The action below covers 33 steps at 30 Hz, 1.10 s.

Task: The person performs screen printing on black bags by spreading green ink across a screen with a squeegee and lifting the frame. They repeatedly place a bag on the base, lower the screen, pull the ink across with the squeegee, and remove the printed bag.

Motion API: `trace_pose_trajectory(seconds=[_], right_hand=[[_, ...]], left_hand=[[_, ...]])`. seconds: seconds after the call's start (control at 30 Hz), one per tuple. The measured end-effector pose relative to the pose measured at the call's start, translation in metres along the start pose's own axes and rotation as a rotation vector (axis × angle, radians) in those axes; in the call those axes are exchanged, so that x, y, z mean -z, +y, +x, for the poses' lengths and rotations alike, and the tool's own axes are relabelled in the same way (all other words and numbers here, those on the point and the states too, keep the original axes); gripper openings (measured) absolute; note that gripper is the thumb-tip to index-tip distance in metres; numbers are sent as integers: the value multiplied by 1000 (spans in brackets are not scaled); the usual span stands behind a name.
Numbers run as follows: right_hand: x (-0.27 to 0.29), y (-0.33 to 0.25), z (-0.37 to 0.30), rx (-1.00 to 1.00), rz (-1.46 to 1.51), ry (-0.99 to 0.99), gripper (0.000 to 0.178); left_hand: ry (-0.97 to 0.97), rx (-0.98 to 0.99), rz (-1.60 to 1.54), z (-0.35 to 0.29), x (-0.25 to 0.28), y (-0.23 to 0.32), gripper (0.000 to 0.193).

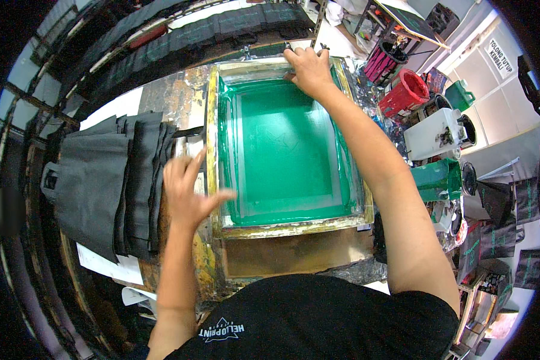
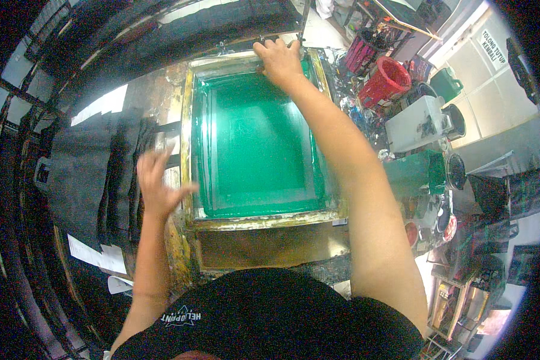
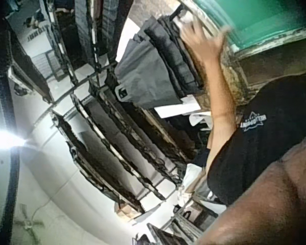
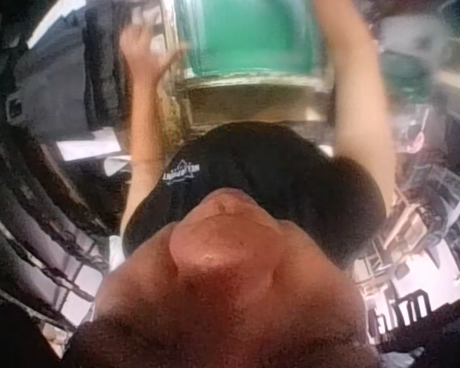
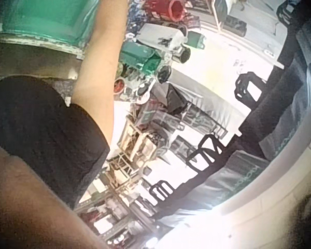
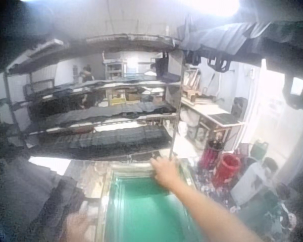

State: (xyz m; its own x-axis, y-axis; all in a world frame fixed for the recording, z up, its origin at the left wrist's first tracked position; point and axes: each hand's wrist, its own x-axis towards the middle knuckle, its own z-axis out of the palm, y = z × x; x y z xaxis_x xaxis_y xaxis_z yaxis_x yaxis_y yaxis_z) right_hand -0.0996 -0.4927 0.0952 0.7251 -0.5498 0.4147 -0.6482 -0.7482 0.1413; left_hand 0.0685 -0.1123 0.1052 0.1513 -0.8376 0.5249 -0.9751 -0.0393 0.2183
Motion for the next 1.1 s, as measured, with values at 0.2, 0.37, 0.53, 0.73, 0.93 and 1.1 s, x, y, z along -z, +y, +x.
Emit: trace_pose_trajectory(seconds=[0.2,0.37,0.53,0.73,0.93,1.1], right_hand=[[-21,-4,-19,9,-34,128,51],[-24,-2,-21,56,-37,206,44],[-8,-10,-37,70,-22,115,41],[25,-35,-100,88,0,103,34],[72,-69,-183,86,32,67,27],[115,-97,-247,73,64,6,16]], left_hand=[[246,-242,8,173,-105,-14,75],[4,-88,233,213,-160,-23,61],[168,-207,292,189,-161,-24,57],[134,-226,291,128,-130,6,54],[82,-198,213,49,-83,53,52],[59,-216,187,-14,-51,84,52]])
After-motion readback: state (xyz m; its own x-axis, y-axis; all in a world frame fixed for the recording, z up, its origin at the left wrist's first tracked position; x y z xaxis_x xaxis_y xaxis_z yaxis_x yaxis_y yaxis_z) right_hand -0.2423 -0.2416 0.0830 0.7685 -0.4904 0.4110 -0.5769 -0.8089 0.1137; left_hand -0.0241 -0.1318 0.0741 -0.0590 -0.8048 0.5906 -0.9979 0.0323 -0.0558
